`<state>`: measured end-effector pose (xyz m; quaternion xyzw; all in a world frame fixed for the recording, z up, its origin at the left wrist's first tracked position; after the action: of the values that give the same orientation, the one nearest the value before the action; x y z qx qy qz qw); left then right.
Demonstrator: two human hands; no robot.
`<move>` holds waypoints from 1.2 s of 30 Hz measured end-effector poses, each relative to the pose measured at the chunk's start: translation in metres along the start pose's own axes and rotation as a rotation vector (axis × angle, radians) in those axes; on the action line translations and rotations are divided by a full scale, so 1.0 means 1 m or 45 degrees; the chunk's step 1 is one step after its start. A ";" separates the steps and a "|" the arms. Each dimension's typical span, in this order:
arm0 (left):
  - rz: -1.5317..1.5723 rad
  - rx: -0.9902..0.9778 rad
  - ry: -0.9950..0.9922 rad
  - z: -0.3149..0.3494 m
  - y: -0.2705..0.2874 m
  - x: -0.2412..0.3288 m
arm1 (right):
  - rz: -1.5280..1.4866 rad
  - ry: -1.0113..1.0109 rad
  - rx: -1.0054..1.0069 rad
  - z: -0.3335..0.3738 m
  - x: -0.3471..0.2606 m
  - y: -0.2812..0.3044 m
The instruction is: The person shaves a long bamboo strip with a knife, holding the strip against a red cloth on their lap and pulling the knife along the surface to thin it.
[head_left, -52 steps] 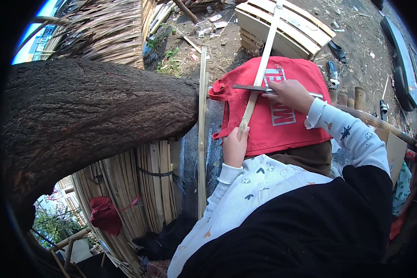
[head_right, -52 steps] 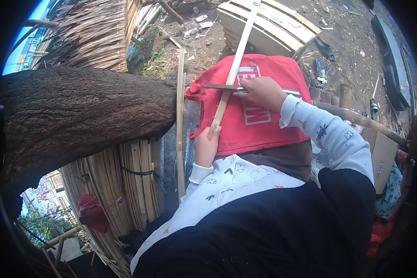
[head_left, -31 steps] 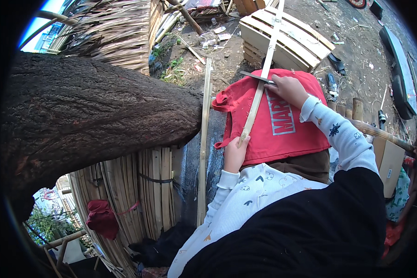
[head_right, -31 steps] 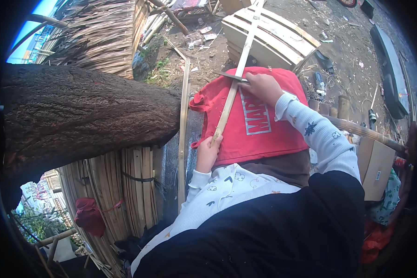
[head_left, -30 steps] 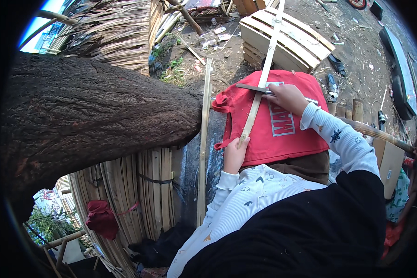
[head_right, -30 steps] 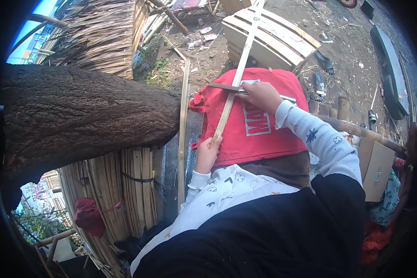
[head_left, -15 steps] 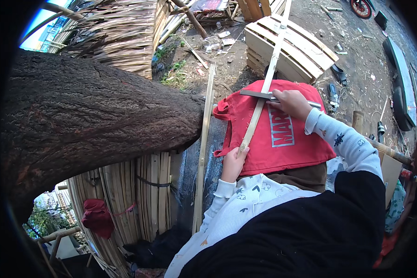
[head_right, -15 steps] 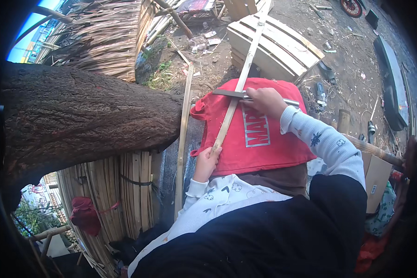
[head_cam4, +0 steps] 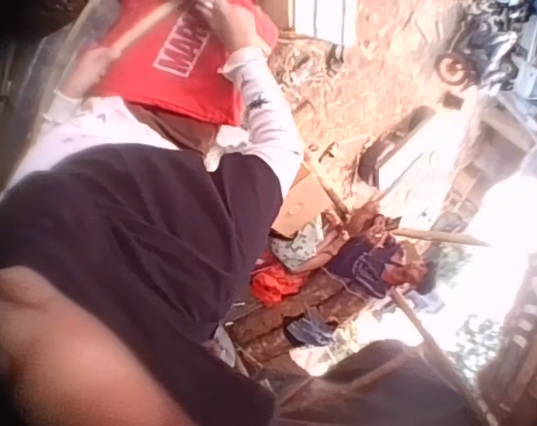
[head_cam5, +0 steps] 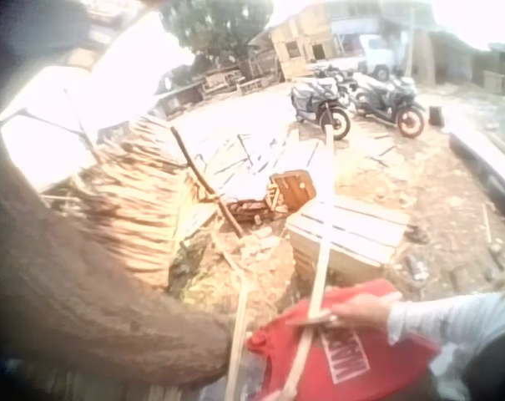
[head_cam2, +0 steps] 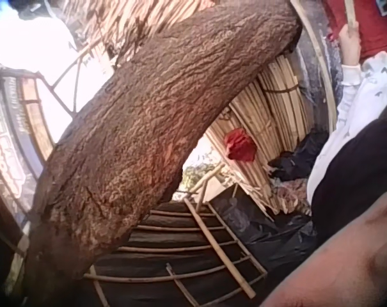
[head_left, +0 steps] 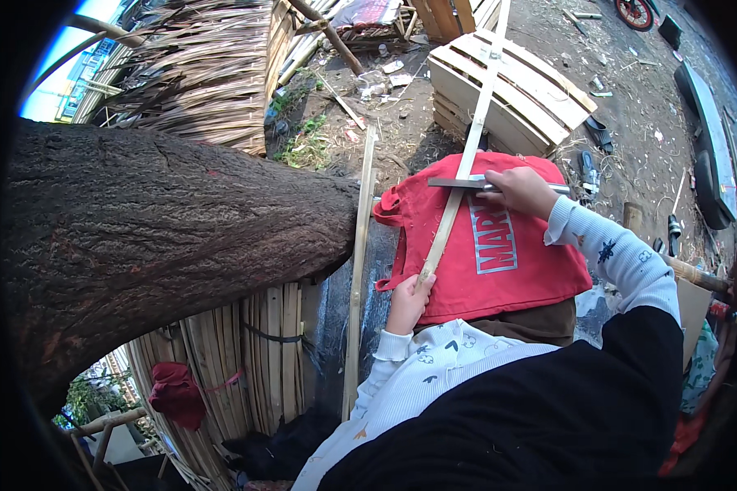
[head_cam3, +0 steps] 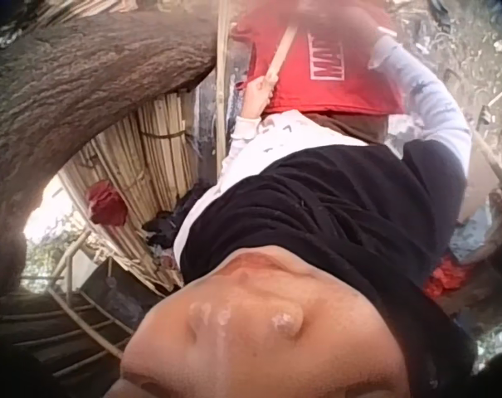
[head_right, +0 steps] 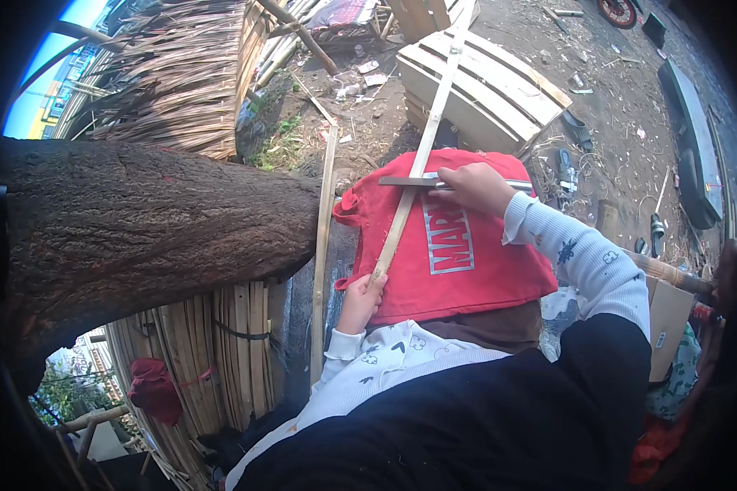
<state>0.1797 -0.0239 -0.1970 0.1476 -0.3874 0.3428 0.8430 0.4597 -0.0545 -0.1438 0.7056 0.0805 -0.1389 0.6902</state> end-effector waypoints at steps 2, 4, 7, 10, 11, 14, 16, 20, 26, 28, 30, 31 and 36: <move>0.000 0.015 0.008 0.003 0.001 0.003 | 0.027 0.175 0.050 0.005 -0.015 0.002; 0.010 0.012 0.004 0.002 0.001 0.005 | 0.186 0.143 0.242 -0.004 0.019 0.007; 0.062 -0.013 0.011 0.000 -0.001 0.008 | 0.174 -0.326 0.390 -0.020 0.073 0.025; 0.135 -0.029 0.125 0.003 0.000 0.005 | 0.052 -0.403 0.462 -0.024 0.057 0.013; 0.125 0.016 0.124 0.005 0.002 0.004 | 0.040 -0.321 0.400 -0.023 0.044 0.011; 0.125 -0.029 0.123 0.003 0.002 0.003 | 0.045 0.032 0.319 -0.012 0.019 0.006; 0.111 -0.040 0.143 0.005 0.003 0.003 | 0.251 0.089 0.265 -0.017 0.042 0.006; 0.061 -0.024 0.111 0.005 -0.003 0.008 | 0.256 -0.651 0.460 -0.036 0.111 0.052; 0.033 0.018 0.093 0.008 0.001 0.008 | 0.059 -0.132 0.160 -0.029 0.037 0.017; 0.036 -0.016 0.108 0.006 0.002 0.004 | 0.132 0.181 0.077 -0.019 0.021 -0.002; 0.025 -0.020 0.086 0.006 0.000 0.006 | 0.263 0.235 0.034 -0.027 0.047 0.005; 0.015 -0.020 0.059 0.006 -0.002 0.008 | 0.237 0.028 0.170 -0.032 0.073 0.019; 0.015 -0.008 0.062 0.004 -0.002 0.008 | 0.132 -1.010 0.516 -0.039 0.171 0.056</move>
<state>0.1824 -0.0234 -0.1884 0.1342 -0.3686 0.3500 0.8506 0.6420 -0.0309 -0.1431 0.7218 -0.2547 -0.3771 0.5215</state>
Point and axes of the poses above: each hand's wrist, its own z-axis away from the middle knuckle, its own y-axis out of the back of the hand, x = y × z, the point moved 7 cm from there along -z, towards the middle knuckle, and after that the axes turned 2 degrees about y, right-handed, at the moved point
